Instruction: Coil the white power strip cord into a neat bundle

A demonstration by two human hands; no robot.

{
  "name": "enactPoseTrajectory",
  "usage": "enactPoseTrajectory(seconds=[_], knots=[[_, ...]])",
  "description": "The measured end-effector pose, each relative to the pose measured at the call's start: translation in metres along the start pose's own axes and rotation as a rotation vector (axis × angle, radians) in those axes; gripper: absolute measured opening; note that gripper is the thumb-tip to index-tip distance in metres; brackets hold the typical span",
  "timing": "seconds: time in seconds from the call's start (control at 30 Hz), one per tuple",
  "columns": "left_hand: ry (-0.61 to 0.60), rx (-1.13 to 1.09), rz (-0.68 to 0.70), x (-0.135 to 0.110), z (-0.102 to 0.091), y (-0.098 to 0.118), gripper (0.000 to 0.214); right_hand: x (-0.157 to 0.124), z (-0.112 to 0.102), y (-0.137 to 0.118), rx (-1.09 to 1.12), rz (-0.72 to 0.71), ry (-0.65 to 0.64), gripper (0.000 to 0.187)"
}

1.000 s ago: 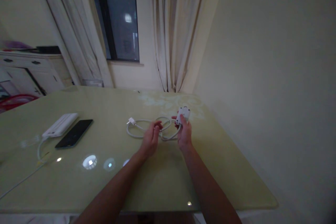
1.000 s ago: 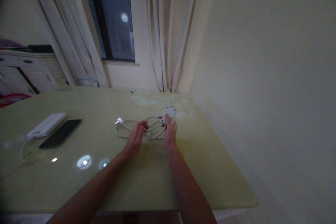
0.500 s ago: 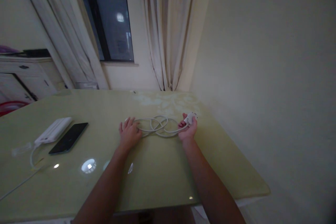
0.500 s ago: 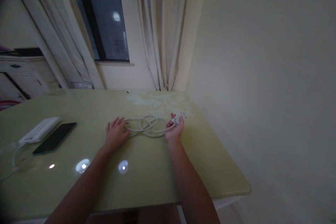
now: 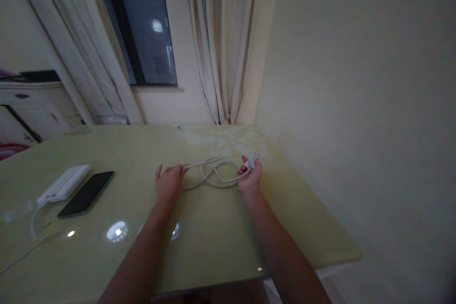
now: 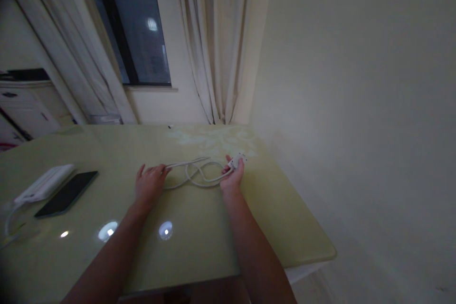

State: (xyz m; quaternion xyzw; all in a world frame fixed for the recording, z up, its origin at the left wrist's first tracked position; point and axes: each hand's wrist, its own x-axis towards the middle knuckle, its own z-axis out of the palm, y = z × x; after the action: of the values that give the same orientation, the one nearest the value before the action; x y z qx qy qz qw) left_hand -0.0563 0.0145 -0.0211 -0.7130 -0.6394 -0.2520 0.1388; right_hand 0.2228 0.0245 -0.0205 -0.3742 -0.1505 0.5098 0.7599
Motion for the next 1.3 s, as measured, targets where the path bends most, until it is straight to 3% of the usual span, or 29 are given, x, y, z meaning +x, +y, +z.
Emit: enactPoseTrajectory(seconds=[0.1, 0.2, 0.43, 0.5, 0.6, 0.7, 0.8, 0.97, 1.13, 1.23, 1.3], knots=[[0.051, -0.101, -0.054, 0.001, -0.009, 0.008, 0.039, 0.002, 0.003, 0.000, 0.059, 0.023, 0.120, 0.041], [0.103, -0.369, -0.225, 0.002, -0.015, 0.015, 0.038, 0.003, 0.009, 0.001, 0.003, -0.008, 0.204, 0.031], [0.000, -1.629, -0.767, 0.014, -0.021, 0.019, 0.023, 0.009, 0.009, 0.004, -0.380, -0.354, 0.090, 0.040], [-0.056, -1.935, -0.879, 0.017, -0.025, 0.016, 0.019, 0.013, 0.004, 0.002, -0.510, -0.421, 0.144, 0.043], [-0.154, -2.198, -0.905, 0.017, -0.031, 0.012, 0.019, 0.019, -0.004, -0.006, -0.805, -0.443, 0.256, 0.047], [-0.235, -2.208, -0.855, 0.014, -0.034, 0.013, 0.014, 0.022, -0.010, -0.017, -1.117, -0.428, 0.315, 0.045], [-0.307, -2.141, -0.789, 0.010, -0.033, 0.018, 0.009, 0.018, -0.015, -0.025, -1.255, -0.397, 0.338, 0.041], [-0.437, -1.979, -0.666, 0.002, -0.025, 0.026, 0.032, 0.007, -0.018, -0.027, -1.642, -0.300, 0.362, 0.042], [-0.477, -1.806, -0.535, -0.002, -0.021, 0.035, 0.049, 0.004, -0.012, -0.028, -1.660, -0.445, 0.369, 0.041], [-0.444, -1.718, -0.489, -0.003, -0.018, 0.046, 0.047, -0.008, 0.001, -0.026, -1.361, -0.622, 0.156, 0.039], [-0.441, -1.671, -0.442, -0.006, -0.016, 0.055, 0.044, -0.024, 0.014, -0.020, -1.106, -0.633, -0.173, 0.040]])
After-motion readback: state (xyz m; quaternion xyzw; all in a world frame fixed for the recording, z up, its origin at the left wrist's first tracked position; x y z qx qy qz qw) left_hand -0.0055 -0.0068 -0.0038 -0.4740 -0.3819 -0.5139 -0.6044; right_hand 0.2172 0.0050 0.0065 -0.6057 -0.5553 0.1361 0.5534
